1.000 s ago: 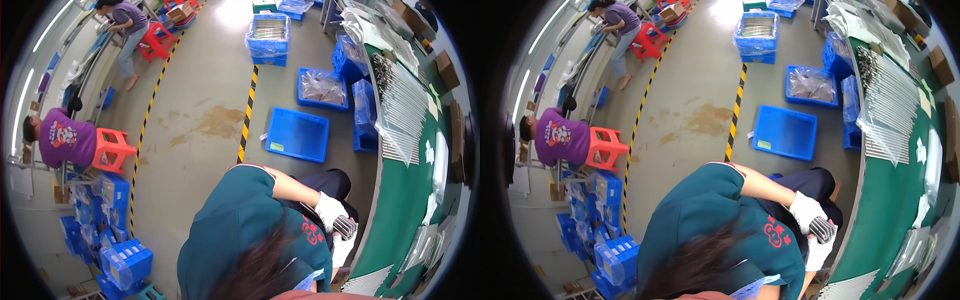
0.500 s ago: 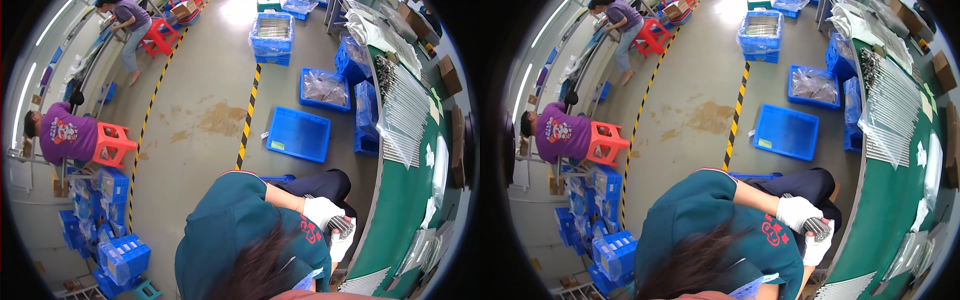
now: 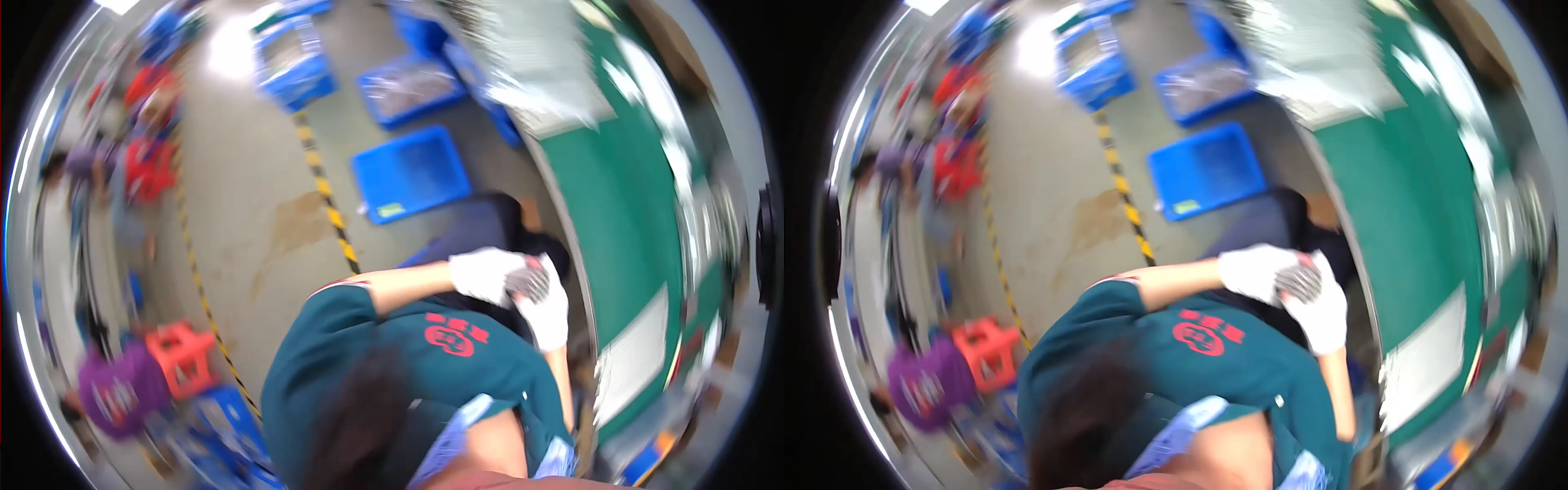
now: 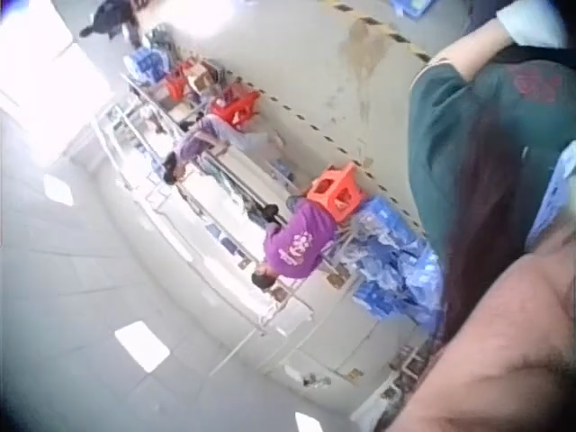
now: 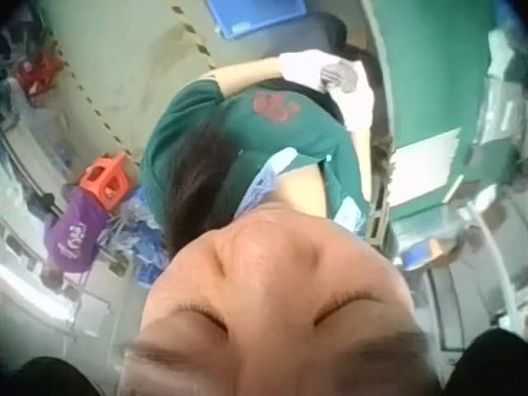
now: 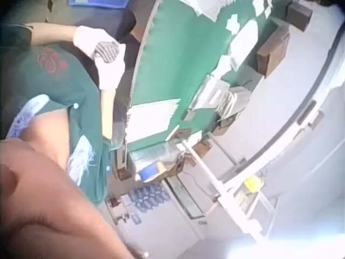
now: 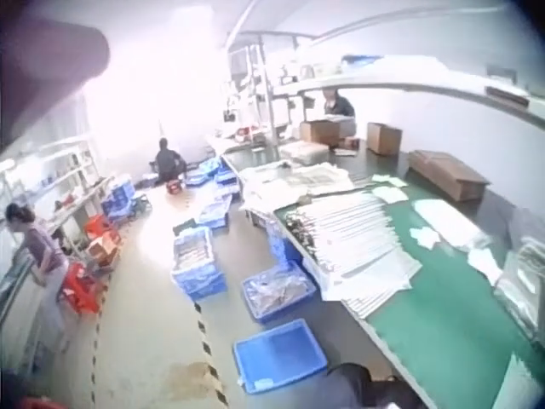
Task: Gathering bundles of metal rods and placing them into individual plastic bags.
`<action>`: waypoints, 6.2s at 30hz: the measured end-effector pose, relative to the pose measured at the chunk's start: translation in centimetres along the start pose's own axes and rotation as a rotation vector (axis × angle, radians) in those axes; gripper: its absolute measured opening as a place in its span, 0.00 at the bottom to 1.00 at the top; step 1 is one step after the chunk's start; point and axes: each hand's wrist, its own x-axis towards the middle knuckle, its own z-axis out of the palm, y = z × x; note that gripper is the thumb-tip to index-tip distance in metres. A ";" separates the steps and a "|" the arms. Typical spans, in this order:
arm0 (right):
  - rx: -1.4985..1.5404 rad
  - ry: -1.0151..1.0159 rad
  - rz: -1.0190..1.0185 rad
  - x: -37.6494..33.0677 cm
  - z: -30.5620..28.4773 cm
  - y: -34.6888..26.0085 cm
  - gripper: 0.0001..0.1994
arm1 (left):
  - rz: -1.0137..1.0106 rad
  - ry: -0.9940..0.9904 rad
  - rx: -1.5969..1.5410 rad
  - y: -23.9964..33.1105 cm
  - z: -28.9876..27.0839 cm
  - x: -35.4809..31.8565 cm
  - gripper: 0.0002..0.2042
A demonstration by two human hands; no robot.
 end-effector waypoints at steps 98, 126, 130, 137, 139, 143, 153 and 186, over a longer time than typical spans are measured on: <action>-0.468 -0.231 -0.281 -2.1 -0.8 -0.1 0.25 | 0.295 0.426 0.540 -1.7 3.0 -2.8 0.13; -0.492 -0.251 -0.191 -2.1 -1.1 0.0 0.30 | 0.106 0.381 0.453 -3.1 2.7 -3.6 0.18; -0.515 -0.267 0.017 -1.9 -1.7 -1.4 0.34 | -0.052 0.163 0.514 0.5 1.7 -1.1 0.20; -0.219 -0.049 0.136 -1.7 0.2 -0.1 0.45 | -0.073 0.173 0.230 -0.2 0.0 0.0 0.17; 0.070 -0.031 0.123 -1.4 1.2 0.8 0.43 | -0.084 0.270 0.093 -0.6 -0.4 0.6 0.17; 0.125 -0.153 0.202 -2.8 0.3 0.4 0.35 | -0.161 0.482 -0.040 -2.8 -3.1 0.0 0.19; 0.460 -0.052 0.334 -8.1 -0.9 3.6 0.24 | -0.065 0.824 -1.183 -5.9 -7.7 -3.3 0.06; 0.002 0.662 -0.196 6.5 -8.2 -2.1 0.33 | 0.218 -0.220 -0.134 14.8 0.6 18.3 0.30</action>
